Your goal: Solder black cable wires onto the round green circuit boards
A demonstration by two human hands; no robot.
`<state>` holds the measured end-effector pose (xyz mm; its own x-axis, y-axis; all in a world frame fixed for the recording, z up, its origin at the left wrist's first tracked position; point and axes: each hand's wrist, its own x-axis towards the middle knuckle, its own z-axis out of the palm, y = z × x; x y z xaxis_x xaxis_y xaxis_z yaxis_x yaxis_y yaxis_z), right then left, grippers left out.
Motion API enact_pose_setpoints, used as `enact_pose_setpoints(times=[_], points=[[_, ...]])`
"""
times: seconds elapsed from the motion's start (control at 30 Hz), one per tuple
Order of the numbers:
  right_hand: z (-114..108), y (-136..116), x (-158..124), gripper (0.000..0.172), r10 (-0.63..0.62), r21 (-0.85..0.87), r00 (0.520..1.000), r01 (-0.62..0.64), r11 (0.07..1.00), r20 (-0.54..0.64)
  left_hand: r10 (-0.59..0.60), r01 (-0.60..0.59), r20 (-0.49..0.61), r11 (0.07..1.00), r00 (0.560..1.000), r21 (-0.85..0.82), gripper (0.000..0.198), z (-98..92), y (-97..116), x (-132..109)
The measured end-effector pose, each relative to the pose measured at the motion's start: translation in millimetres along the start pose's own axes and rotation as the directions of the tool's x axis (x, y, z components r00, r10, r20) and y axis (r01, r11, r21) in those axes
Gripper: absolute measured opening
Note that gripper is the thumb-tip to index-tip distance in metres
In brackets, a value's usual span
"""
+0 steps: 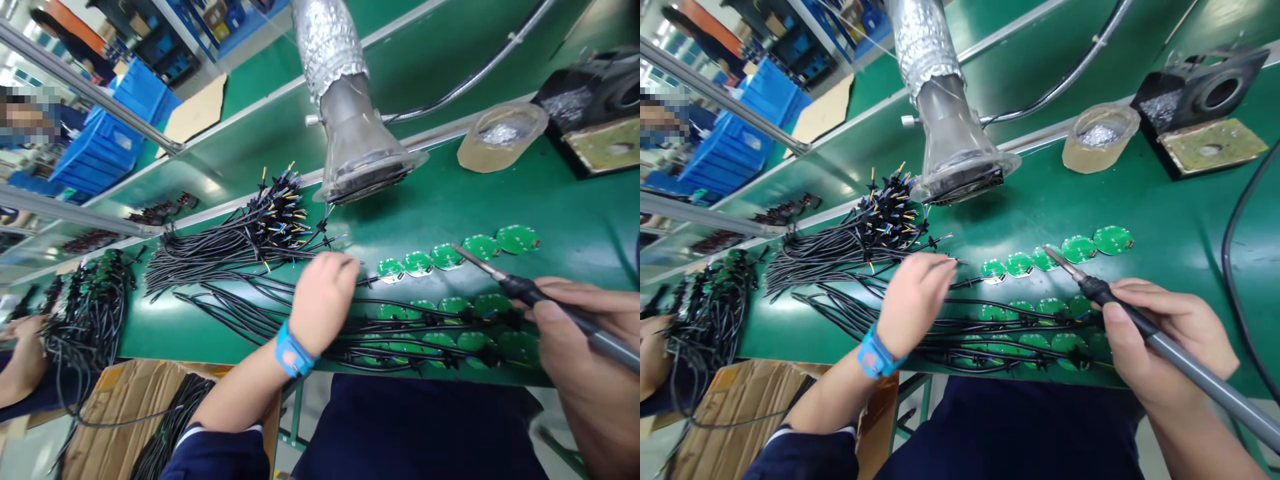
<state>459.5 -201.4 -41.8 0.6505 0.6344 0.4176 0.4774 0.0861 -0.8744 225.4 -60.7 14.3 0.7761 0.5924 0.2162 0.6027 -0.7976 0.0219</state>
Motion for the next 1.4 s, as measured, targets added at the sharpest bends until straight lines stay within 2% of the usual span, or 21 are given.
enact_pose_setpoints(times=[0.07,0.13,0.23,0.3,0.4,0.5,0.6,0.67,0.77,0.93,1.07,1.3,1.4], points=[[-0.5,7.0,0.6,0.013,-0.075,0.018,0.996,0.076,0.997,-0.04,0.009,-0.009,0.001,0.998,1.0,0.058,0.018,-2.5,-26.6,6.1],[0.5,13.6,0.8,0.016,-0.155,0.009,0.984,0.156,0.988,-0.086,0.081,-0.085,0.055,0.994,0.995,0.064,0.014,-1.6,-48.3,13.7],[2.0,18.0,-1.2,0.02,-0.162,0.02,0.983,0.164,0.986,-0.086,0.134,-0.132,0.086,0.991,0.987,-0.025,0.011,-4.1,-60.9,22.2],[2.5,18.0,-3.7,0.021,-0.124,0.045,0.99,0.127,0.991,-0.072,0.097,-0.094,0.025,0.989,0.995,-0.111,0.01,-9.8,-53.7,25.3],[2.7,16.5,-6.6,0.022,-0.104,0.076,0.993,0.107,0.991,-0.046,0.033,-0.056,-0.083,0.955,0.996,-0.29,0.008,-12.4,-24.4,29.1],[3.1,13.1,-7.2,0.02,-0.102,0.124,0.994,0.096,0.988,0.036,0.02,-0.029,-0.026,0.892,0.999,-0.452,0.003,5.4,10.5,34.3],[4.2,8.2,-6.3,0.022,-0.161,0.12,0.98,0.147,0.982,0.114,-0.013,0.045,0.067,0.857,0.998,-0.513,0.009,34.8,30.6,38.9],[5.3,5.9,-5.6,0.023,-0.249,0.091,0.957,0.238,0.967,0.149,-0.034,0.072,0.083,0.852,0.996,-0.519,0.012,49.5,34.2,39.7],[6.7,5.3,-5.2,0.023,-0.316,0.075,0.927,0.307,0.949,0.202,-0.022,0.052,0.065,0.86,0.998,-0.508,0.012,58.2,33.5,38.1],[8.7,6.7,-4.6,0.022,-0.289,0.05,0.919,0.286,0.957,0.268,-0.007,0.01,0.008,0.874,1.0,-0.486,0.011,59.2,34.8,35.4],[11.0,5.2,-2.2,0.024,-0.321,0.03,0.9,0.327,0.945,0.295,0.008,-0.015,-0.018,0.873,1.0,-0.488,0.013,62.4,35.7,34.9],[11.0,4.4,-2.5,0.023,-0.316,-0.009,0.893,0.336,0.942,0.32,-0.002,-0.015,-0.033,0.879,0.999,-0.476,0.013,64.3,36.3,34.4],[11.9,5.0,-2.1,0.026,-0.341,-0.003,0.875,0.364,0.931,0.344,0.0,-0.014,-0.028,0.885,1.0,-0.465,0.013,64.8,37.2,34.5]])
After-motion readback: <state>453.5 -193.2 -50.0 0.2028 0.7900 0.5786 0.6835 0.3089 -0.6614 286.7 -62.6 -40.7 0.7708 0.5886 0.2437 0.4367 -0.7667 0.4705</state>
